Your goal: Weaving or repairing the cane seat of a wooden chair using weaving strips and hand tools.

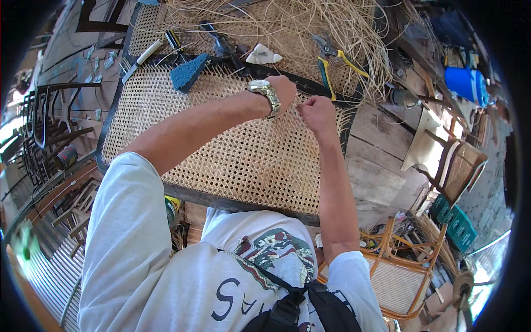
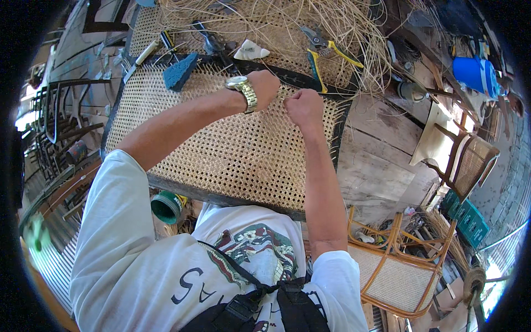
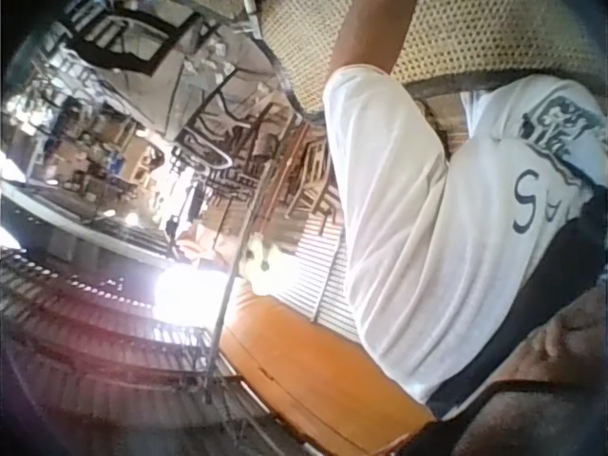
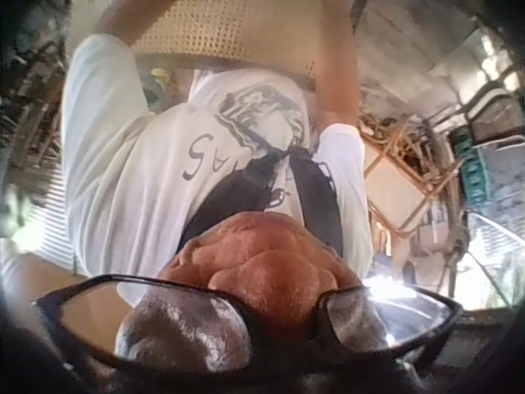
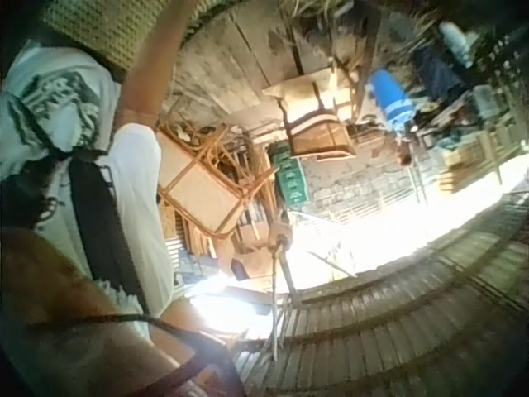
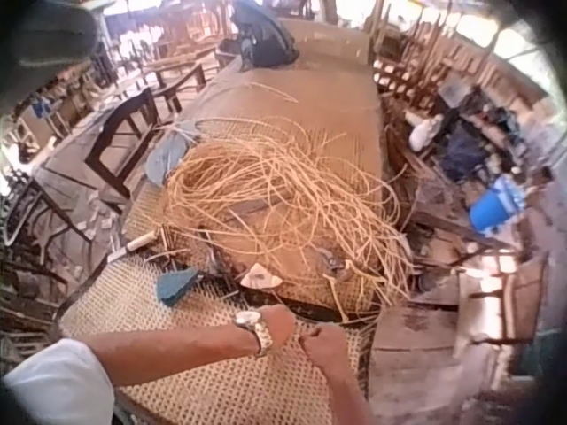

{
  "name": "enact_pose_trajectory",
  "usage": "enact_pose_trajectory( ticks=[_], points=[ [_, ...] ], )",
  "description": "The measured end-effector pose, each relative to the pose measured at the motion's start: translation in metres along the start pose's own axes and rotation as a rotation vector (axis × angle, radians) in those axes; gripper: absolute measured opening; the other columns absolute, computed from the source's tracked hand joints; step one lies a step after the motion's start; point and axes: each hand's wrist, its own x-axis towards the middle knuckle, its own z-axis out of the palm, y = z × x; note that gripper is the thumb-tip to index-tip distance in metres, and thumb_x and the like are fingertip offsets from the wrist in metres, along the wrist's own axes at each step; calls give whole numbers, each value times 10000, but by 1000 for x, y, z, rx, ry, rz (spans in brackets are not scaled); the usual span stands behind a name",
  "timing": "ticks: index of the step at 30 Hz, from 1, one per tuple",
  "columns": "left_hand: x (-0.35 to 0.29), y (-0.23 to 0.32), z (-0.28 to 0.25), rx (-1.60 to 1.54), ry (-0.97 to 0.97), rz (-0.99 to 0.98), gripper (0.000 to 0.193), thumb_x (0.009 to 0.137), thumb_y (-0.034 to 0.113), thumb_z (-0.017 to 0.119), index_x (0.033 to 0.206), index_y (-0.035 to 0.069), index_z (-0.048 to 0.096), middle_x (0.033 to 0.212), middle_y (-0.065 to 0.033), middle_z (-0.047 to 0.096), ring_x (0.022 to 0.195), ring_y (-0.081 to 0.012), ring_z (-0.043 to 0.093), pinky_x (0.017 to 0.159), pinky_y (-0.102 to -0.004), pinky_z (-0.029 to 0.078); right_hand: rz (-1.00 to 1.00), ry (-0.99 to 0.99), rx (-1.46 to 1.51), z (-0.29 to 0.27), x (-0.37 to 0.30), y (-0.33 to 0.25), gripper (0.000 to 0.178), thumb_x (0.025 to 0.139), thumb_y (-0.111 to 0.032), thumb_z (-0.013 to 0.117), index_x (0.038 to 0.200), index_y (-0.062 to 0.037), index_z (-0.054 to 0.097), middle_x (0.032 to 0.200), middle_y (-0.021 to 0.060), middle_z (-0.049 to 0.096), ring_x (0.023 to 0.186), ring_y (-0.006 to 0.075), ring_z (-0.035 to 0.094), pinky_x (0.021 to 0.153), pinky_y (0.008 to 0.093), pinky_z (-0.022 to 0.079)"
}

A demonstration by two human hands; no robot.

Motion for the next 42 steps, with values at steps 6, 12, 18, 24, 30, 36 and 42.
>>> enact_pose_trajectory(
  ticks=[6,12,18,24,30,36,42],
  points=[
    [-4,-9,-2,-124,-15,-22,157,765,141,705,830,3,739,798,-213,711,838,-365,722,714,-439,583,-187,116,-114,11,1,11,168,706,-211,718,749,-51,737,745,177,704,710,327,696,686,383,540],
    [-9,1,-14,-37,-111,-21,203,803,174,665,911,35,767,894,-193,741,898,-336,735,771,-431,597,10,-8,84,0,-4,7,187,698,-232,720,762,-58,739,742,168,705,718,323,695,700,382,540],
    [-5,10,-15,-50,-15,-17,157,777,130,680,831,-1,748,800,-219,719,825,-350,732,710,-415,600,48,-69,-27,-10,1,-7,218,681,-253,723,761,-50,736,749,163,711,722,315,696,706,371,540],
    [-1,3,-11,-63,-5,19,163,765,148,705,827,2,745,807,-221,717,832,-363,726,711,-434,596,8,-125,-41,-7,12,8,205,726,-240,736,782,-43,738,801,173,719,769,318,700,731,384,543],
    [3,-11,0,-156,-75,-108,232,815,285,741,910,73,751,898,-173,729,906,-350,709,779,-439,574,-73,-105,-103,-6,3,-8,235,781,-273,755,829,-43,740,851,184,719,823,344,697,760,417,540],
    [15,-33,0,-410,-296,-139,259,868,330,696,883,79,754,813,-154,726,816,-338,711,750,-421,573,-125,-42,-165,0,-9,-19,257,817,-268,747,850,-18,694,824,177,697,765,329,673,701,410,511],
    [14,-28,-6,-211,-268,-58,539,895,554,598,826,33,713,781,-142,718,727,-235,712,637,-408,545,-313,207,-111,26,-13,12,183,850,-218,671,900,-41,661,910,179,659,889,369,634,775,460,506]
  ],
)
